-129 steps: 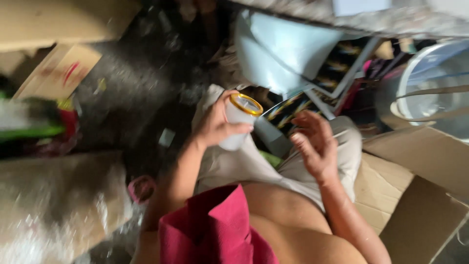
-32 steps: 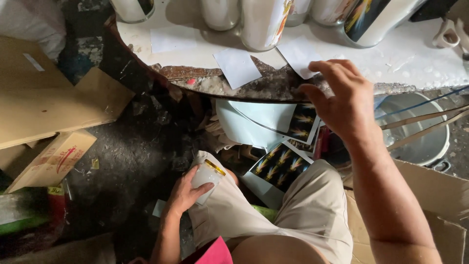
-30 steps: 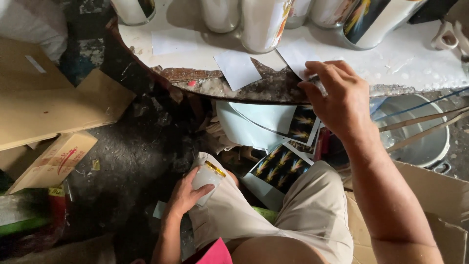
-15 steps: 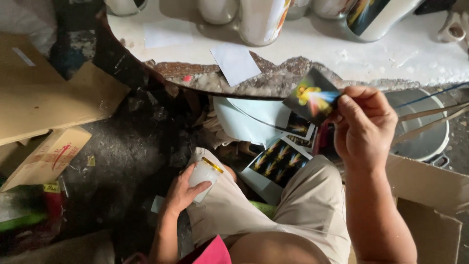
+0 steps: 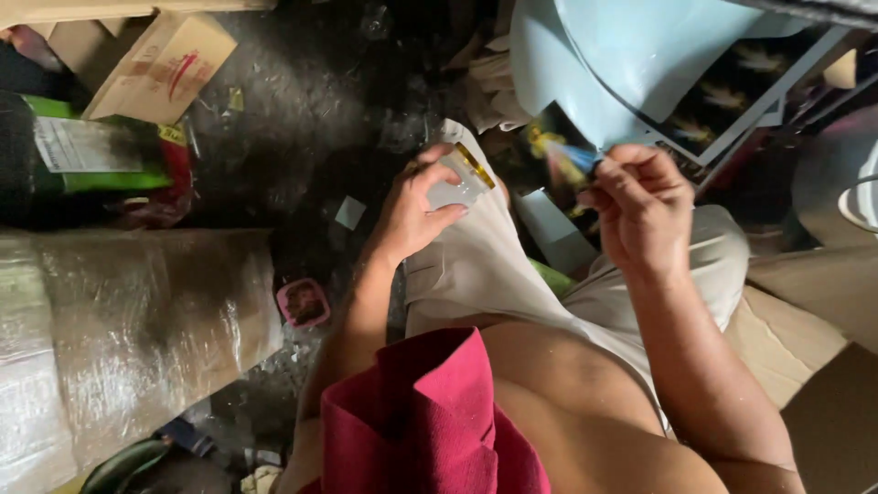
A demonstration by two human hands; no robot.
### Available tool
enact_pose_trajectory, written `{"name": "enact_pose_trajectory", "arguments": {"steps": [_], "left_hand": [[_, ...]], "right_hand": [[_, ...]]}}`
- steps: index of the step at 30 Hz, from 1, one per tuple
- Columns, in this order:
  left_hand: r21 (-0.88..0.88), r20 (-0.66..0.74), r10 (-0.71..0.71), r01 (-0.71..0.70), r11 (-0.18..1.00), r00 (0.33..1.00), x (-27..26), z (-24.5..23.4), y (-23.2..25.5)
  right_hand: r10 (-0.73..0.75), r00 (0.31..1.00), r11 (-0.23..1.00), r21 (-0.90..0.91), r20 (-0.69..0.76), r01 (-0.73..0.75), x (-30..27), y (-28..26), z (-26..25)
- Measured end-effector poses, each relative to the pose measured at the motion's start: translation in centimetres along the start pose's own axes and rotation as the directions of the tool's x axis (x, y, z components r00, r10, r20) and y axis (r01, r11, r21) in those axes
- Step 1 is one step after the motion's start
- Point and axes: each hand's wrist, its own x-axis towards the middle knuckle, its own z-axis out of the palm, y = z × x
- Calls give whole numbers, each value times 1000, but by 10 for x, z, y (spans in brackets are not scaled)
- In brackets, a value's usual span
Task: The person is applying decorative labels to white cylindrical candles and then placing the finished products on a table.
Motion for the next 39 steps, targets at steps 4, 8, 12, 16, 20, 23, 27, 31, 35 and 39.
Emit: {"name": "enact_pose_trajectory", "arguments": {"steps": [4,8,12,16,20,23,27,31,35,39], "left_hand": [[-99,-18,74,-75,992,997,2,6,-13],[-272,58,-44,58,960,997,-12,11,-31],[-394,14,-43,45,918,999,-4,-4,-6],[-423,-18,-122,103,900,992,-18,-3,-31],[-434,70,-28,56,899,997,1,-24,13],[-379,177,-30,97,920,984,4,-29,17],[-292,302,8,85,953,953,13,-38,27],[-305,254,-62,141,942,965,12,-35,24],[-289,216,-100,162,944,971,4,-27,-4],[-300,174,-100,149,942,980,1,-27,-10]], "right_hand": [[50,999,996,79,3,-50,-4,35,16],[112,994,983,144,16,-113,-7,56,36],[183,982,977,105,43,-187,-22,72,44],[259,958,965,-77,124,-251,-30,87,34],[320,935,929,-247,156,-277,-35,77,35],[378,911,917,-205,168,-343,-31,79,35],[392,900,912,-206,189,-355,-25,94,34],[383,910,901,-278,155,-332,-24,95,37],[376,915,905,-270,146,-328,-22,95,40],[376,910,895,-323,174,-308,-19,103,38]]}}
